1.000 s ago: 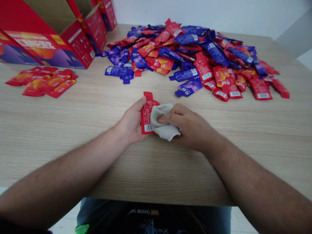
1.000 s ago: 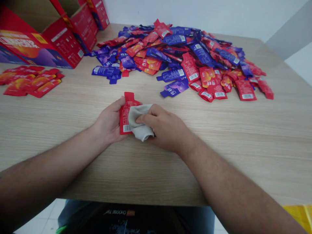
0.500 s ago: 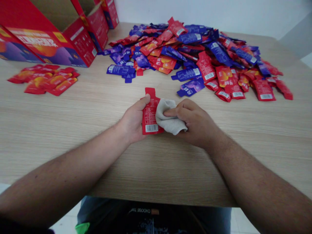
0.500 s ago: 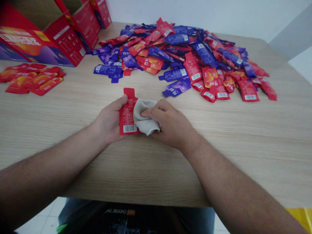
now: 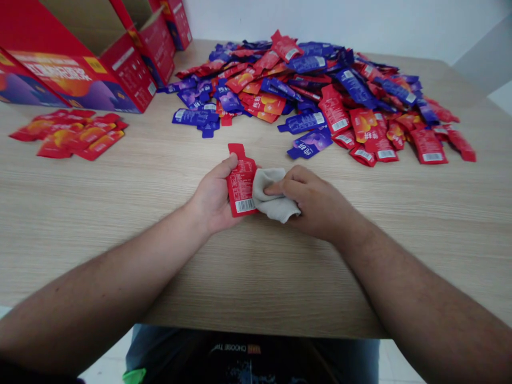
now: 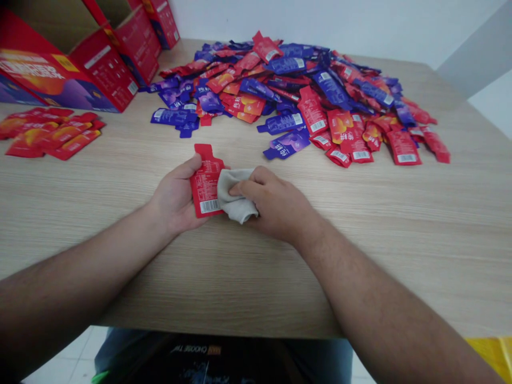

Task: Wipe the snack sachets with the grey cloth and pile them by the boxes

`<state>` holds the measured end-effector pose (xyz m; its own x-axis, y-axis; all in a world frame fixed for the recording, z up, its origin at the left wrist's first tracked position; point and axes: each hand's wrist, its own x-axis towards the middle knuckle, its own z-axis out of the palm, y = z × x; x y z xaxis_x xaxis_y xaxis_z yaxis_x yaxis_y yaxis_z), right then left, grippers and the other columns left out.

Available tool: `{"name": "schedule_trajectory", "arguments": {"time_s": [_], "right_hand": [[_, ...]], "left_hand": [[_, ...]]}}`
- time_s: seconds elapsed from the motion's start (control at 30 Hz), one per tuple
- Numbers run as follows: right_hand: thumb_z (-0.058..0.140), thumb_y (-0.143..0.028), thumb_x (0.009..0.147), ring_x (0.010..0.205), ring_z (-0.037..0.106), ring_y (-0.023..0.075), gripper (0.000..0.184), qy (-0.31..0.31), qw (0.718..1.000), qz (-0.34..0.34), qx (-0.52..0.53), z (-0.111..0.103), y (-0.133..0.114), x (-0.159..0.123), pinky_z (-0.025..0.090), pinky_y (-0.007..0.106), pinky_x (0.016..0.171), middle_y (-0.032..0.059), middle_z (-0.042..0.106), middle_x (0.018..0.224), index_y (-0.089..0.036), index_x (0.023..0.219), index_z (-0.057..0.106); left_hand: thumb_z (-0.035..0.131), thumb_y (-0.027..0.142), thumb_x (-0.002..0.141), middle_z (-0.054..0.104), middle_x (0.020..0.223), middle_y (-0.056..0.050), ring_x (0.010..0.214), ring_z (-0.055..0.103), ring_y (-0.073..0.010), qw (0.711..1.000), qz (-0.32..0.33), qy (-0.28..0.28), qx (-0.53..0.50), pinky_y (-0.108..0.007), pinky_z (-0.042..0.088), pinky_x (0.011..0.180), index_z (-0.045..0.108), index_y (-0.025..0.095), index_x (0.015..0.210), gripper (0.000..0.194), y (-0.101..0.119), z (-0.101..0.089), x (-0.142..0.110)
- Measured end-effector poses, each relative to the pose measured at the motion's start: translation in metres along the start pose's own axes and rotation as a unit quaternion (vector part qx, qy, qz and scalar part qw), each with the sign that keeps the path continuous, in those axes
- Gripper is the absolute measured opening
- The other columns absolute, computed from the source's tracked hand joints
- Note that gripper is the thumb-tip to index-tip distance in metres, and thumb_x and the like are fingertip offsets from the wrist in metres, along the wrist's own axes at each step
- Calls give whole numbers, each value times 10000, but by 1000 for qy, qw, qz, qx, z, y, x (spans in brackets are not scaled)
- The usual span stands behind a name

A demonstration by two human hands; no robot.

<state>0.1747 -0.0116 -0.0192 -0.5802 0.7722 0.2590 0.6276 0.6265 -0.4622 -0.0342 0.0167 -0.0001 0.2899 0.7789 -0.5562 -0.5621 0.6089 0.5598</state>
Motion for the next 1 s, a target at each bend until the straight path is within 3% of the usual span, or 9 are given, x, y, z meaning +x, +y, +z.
{"name": "schedule_trajectory", "arguments": {"time_s": [0.4,0.6,0.77,0.93,1.0], "right_hand": [[827,-238,862,977,663,228,425,-17,999,-18,30,7,-16,0,558,361,857,66,675,1161,-267,1280,751],[780,-224,873,1010,654,278,431,97,994,55,-8,8,-15,1,571,415,859,114,682,1125,-206,1303,748],[786,-261,910,989,651,247,416,33,999,-25,24,11,-21,-1,569,391,845,85,680,1120,-235,1323,744],[779,-233,885,1001,655,264,443,71,997,31,3,11,-20,0,568,413,858,111,677,1123,-198,1326,747],[775,-250,896,999,661,269,442,68,997,22,3,12,-23,0,573,412,849,114,679,1119,-188,1333,746]], "left_hand": [[414,487,1133,763,757,-70,676,744,-203,999,-35,-29,17,-314,623,669,750,184,890,514,-8,-2,-1],[367,520,1157,811,862,-98,737,780,-236,998,-15,-44,41,-355,645,726,768,173,1150,530,-23,2,-6],[321,575,1156,811,837,-120,798,805,-248,998,-32,-36,35,-323,634,737,786,133,1153,641,-21,4,-9],[318,595,1151,817,880,-124,773,791,-237,996,-12,-78,33,-313,619,715,783,138,1157,652,-21,1,-7],[293,590,1155,816,879,-133,782,794,-239,996,-13,-79,45,-308,612,700,787,130,1152,675,-22,-1,-6]]}}
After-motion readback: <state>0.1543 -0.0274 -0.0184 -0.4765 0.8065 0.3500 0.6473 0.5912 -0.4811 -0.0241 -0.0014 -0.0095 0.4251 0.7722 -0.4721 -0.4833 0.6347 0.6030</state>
